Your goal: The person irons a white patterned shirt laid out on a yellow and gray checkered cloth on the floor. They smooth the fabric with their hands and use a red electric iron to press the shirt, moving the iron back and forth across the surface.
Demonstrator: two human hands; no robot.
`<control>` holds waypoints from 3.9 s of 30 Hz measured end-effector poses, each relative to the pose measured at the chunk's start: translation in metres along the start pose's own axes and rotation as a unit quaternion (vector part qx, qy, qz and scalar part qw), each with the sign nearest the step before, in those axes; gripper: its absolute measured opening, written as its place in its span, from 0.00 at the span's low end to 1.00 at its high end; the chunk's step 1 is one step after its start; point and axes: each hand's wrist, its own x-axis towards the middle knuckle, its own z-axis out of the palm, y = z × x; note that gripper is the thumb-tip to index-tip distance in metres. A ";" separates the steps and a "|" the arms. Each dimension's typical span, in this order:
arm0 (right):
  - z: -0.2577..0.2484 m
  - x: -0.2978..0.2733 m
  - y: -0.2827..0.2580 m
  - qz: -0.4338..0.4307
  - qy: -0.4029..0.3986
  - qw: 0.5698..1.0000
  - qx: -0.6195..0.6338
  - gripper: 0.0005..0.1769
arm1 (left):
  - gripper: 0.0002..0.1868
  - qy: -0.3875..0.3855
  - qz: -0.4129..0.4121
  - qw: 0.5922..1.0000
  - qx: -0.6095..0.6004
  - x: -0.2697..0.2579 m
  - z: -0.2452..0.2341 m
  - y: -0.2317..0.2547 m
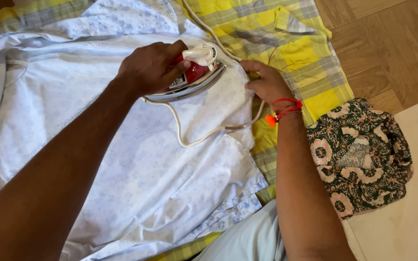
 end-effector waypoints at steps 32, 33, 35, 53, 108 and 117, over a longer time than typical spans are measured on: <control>-0.019 -0.021 -0.015 0.323 -0.150 0.928 -0.107 0.16 | 0.29 -0.090 -0.067 0.994 0.008 -0.008 -0.006 0.012; -0.018 -0.021 -0.014 0.326 -0.145 0.928 -0.109 0.15 | 0.29 -0.092 -0.073 0.993 0.006 -0.014 -0.007 0.014; -0.017 -0.022 -0.014 0.317 -0.139 0.930 -0.122 0.15 | 0.27 -0.095 -0.066 0.993 0.007 -0.023 -0.010 0.016; -0.055 -0.069 -0.052 0.147 -0.301 0.858 -0.390 0.18 | 0.25 -0.088 -0.119 0.988 -0.052 -0.049 -0.018 0.032; -0.028 -0.109 -0.024 0.367 -0.243 0.897 -0.053 0.19 | 0.33 -0.106 -0.087 0.988 -0.076 -0.047 0.003 0.094; -0.031 -0.114 -0.018 0.385 -0.257 0.881 -0.099 0.21 | 0.33 -0.087 -0.055 0.990 -0.095 -0.022 0.018 0.107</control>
